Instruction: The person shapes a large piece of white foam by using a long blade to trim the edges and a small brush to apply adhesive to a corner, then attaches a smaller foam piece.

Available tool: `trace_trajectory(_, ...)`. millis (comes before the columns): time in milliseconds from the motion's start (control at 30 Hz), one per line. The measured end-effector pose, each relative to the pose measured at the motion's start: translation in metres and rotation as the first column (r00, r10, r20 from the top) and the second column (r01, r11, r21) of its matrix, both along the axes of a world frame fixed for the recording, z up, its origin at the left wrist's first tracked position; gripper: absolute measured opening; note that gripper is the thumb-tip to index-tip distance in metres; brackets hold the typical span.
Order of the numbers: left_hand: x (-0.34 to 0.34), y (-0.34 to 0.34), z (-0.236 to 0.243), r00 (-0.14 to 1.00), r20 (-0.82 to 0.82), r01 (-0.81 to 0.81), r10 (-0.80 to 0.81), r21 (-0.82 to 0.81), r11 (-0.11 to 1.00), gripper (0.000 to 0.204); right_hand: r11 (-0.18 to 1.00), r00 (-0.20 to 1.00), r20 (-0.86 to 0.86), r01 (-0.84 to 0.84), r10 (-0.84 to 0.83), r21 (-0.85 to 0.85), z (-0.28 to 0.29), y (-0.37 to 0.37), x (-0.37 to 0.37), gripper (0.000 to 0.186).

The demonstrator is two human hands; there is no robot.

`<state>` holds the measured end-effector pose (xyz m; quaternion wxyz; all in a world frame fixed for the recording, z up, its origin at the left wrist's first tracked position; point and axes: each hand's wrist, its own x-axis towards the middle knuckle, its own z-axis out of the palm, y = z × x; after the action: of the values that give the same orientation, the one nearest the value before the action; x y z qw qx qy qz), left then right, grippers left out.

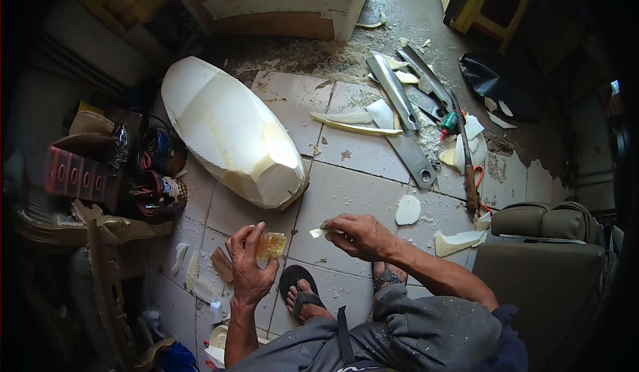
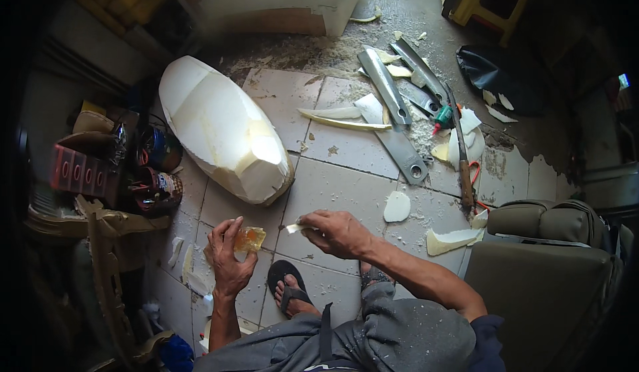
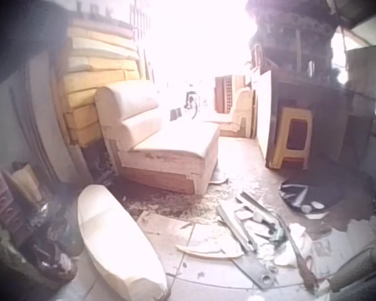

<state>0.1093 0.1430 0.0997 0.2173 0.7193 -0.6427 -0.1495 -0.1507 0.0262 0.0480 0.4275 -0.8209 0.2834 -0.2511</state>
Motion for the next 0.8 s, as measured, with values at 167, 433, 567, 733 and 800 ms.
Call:
trace_trajectory(167,-0.006,0.011,-0.004,0.99,-0.125,-0.07,0.07,0.004,0.998,0.082,0.998,0.997,0.059,0.052,-0.05,-0.03,0.015,0.015,0.016,0.027)
trace_trajectory(433,-0.006,0.018,-0.008,0.965,-0.234,-0.115,0.115,0.014,0.993,0.083,0.98,0.982,0.169,0.109,-0.081,-0.165,0.026,0.018,0.026,0.026)
trace_trajectory(567,-0.007,0.018,-0.005,0.961,-0.253,-0.119,0.115,0.003,0.993,0.085,0.971,0.992,0.119,0.066,-0.039,-0.229,0.038,0.018,0.03,0.025)
trace_trajectory(733,-0.012,0.015,-0.001,0.96,-0.267,-0.083,0.082,0.007,0.997,0.085,0.926,0.991,0.085,-0.06,0.099,-0.372,0.032,0.02,0.039,0.036)
trace_trajectory(800,-0.014,0.014,0.001,0.966,-0.249,-0.061,0.065,0.023,0.998,0.085,0.882,0.984,0.016,-0.152,0.178,-0.446,0.026,0.019,0.041,0.046)
